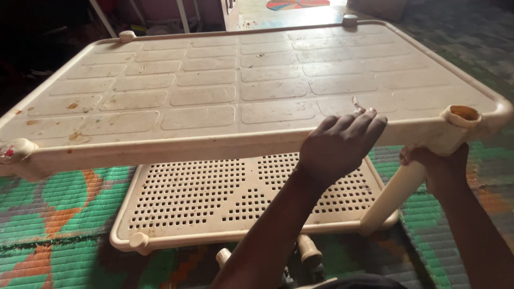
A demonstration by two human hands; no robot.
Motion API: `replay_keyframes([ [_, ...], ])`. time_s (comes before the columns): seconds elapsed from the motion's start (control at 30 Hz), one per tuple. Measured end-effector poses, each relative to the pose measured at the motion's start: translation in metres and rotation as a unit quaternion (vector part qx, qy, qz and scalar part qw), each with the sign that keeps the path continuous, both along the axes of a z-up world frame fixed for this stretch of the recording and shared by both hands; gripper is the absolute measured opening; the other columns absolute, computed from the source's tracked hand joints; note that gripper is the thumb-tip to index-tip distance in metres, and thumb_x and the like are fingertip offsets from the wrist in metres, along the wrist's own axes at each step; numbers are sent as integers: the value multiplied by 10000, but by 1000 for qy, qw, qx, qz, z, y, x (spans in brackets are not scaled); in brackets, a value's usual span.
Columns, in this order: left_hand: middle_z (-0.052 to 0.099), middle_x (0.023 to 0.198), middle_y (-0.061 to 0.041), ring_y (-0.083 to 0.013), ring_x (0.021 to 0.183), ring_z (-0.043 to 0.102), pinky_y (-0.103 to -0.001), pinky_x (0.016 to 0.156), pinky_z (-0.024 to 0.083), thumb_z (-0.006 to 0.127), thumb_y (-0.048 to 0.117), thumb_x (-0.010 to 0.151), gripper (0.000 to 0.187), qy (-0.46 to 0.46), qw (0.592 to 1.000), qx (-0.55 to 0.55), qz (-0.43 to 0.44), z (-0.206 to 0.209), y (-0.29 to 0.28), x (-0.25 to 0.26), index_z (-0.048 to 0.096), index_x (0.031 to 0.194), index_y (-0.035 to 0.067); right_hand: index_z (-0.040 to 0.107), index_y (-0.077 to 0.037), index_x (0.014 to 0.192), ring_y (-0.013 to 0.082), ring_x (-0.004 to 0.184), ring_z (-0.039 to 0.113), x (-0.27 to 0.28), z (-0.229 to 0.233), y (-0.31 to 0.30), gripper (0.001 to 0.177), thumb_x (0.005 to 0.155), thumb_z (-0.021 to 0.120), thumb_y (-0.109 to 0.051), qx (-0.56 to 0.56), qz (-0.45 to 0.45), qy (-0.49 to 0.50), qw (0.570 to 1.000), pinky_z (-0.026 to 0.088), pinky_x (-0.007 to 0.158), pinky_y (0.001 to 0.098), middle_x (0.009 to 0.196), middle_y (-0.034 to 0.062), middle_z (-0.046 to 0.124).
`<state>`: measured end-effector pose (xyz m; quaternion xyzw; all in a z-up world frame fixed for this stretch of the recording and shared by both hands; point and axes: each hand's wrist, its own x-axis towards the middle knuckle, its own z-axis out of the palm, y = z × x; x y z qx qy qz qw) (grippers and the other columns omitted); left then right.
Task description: The person disassembles a plastic two-tier table by removing the feet and legs from the shelves. They work on the floor, detaching each component by hand and placing them aside.
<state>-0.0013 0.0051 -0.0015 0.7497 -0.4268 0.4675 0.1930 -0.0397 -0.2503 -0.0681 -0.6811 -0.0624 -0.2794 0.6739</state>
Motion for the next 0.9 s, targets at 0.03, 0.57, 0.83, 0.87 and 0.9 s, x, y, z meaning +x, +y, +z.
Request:
replay_keyframes([
  [0.03, 720, 1309, -50, -172, 1213, 716, -354, 989, 578, 612, 185, 1020, 253, 1, 1000, -1, -3, 0, 0, 0, 637, 1265, 128, 627, 40, 1021, 218, 731, 688, 1, 1, -2, 274, 760, 695, 88, -1, 0, 15, 1000, 593, 671, 367, 831, 126, 679],
  [0.57, 655, 1330, 4, -137, 1265, 656, -329, 1020, 523, 642, 225, 1075, 260, -101, 988, 57, 102, 6, -4, -5, 604, 1319, 146, 655, 16, 1192, 194, 919, 736, -5, -9, -7, 350, 863, 758, -42, -27, -63, 39, 997, 613, 854, 349, 1026, 105, 734],
  [0.83, 578, 1550, -37, -163, 1440, 572, -409, 1188, 442, 569, 143, 945, 575, -64, 995, 76, 32, -8, 8, -35, 489, 1513, 108, 680, -32, 1176, 249, 914, 763, -50, 36, -42, 346, 925, 745, -261, -363, -169, 234, 886, 622, 812, 411, 1020, 147, 772],
  [0.87, 565, 1560, -44, -175, 1455, 559, -390, 1199, 428, 581, 130, 946, 573, -31, 996, 75, -26, -16, 8, -41, 482, 1510, 107, 685, -26, 1165, 250, 908, 773, -55, 44, -45, 343, 937, 728, -278, -385, -176, 219, 879, 640, 811, 409, 1009, 150, 775],
  [0.9, 553, 1570, -52, -188, 1470, 546, -371, 1210, 414, 593, 117, 947, 572, 3, 994, 74, -84, -25, 7, -45, 475, 1507, 107, 693, -16, 1159, 249, 911, 762, -56, 52, -44, 316, 995, 683, -286, -395, -203, 198, 874, 630, 834, 409, 1012, 158, 765],
])
